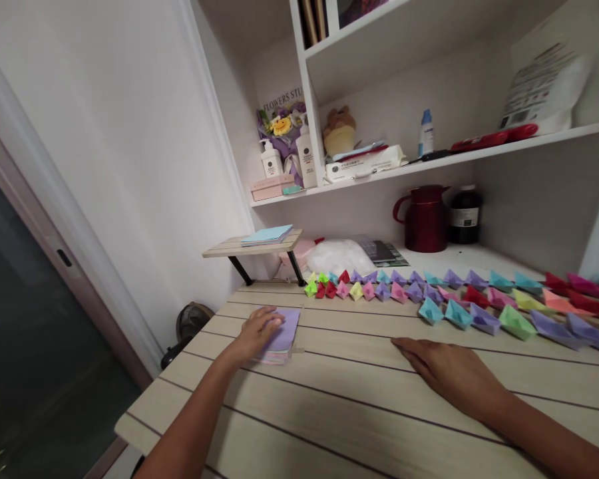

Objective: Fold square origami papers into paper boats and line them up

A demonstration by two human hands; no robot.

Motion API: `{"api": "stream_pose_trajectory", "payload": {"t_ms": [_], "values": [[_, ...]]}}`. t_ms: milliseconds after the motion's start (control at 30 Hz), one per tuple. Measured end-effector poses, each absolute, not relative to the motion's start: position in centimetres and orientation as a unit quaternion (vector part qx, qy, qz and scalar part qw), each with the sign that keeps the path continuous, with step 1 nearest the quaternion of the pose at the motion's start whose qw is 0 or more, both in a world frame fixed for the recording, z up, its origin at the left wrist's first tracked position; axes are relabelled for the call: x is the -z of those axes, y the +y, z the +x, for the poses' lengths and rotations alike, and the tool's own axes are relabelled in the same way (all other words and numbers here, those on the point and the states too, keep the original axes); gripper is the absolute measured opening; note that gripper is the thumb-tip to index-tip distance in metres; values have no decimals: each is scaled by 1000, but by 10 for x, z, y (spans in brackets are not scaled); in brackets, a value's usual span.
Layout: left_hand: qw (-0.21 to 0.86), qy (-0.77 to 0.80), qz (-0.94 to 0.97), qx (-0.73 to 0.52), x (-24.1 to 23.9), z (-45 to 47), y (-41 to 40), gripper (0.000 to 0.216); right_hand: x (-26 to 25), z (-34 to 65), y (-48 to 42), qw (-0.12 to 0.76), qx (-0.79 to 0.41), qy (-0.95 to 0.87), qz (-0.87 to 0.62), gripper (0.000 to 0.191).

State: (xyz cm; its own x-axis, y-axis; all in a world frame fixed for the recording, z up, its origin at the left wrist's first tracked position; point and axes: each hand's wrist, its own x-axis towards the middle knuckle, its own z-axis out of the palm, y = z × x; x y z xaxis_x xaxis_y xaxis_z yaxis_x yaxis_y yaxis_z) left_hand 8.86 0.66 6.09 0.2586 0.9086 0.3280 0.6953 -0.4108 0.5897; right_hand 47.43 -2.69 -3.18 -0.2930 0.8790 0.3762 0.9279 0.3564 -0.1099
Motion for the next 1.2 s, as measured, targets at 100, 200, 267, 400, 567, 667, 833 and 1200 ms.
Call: {"api": "stream_pose_trajectory", "payload": {"t_ms": [100,200,267,400,567,667,833,1200], "values": [[213,521,784,-261,-54,75,8,44,36,476,-24,185,52,-800,-568,39],[245,517,790,-220,-51,67,6,50,40,477,-22,186,46,-798,-571,40],[260,512,793,-203,-51,63,5,51,41,477,-20,189,42,-797,-572,40],[285,509,792,-184,-49,59,7,65,42,479,-20,197,40,-796,-571,39],[313,509,781,-184,-45,57,12,75,43,481,-21,198,44,-798,-567,39],[329,508,775,-182,-44,55,14,81,43,481,-20,199,48,-797,-568,39],[348,507,767,-185,-46,55,13,81,43,482,-19,198,49,-797,-568,38],[311,503,764,-258,-45,65,7,49,41,480,-19,214,33,-795,-566,38]]}}
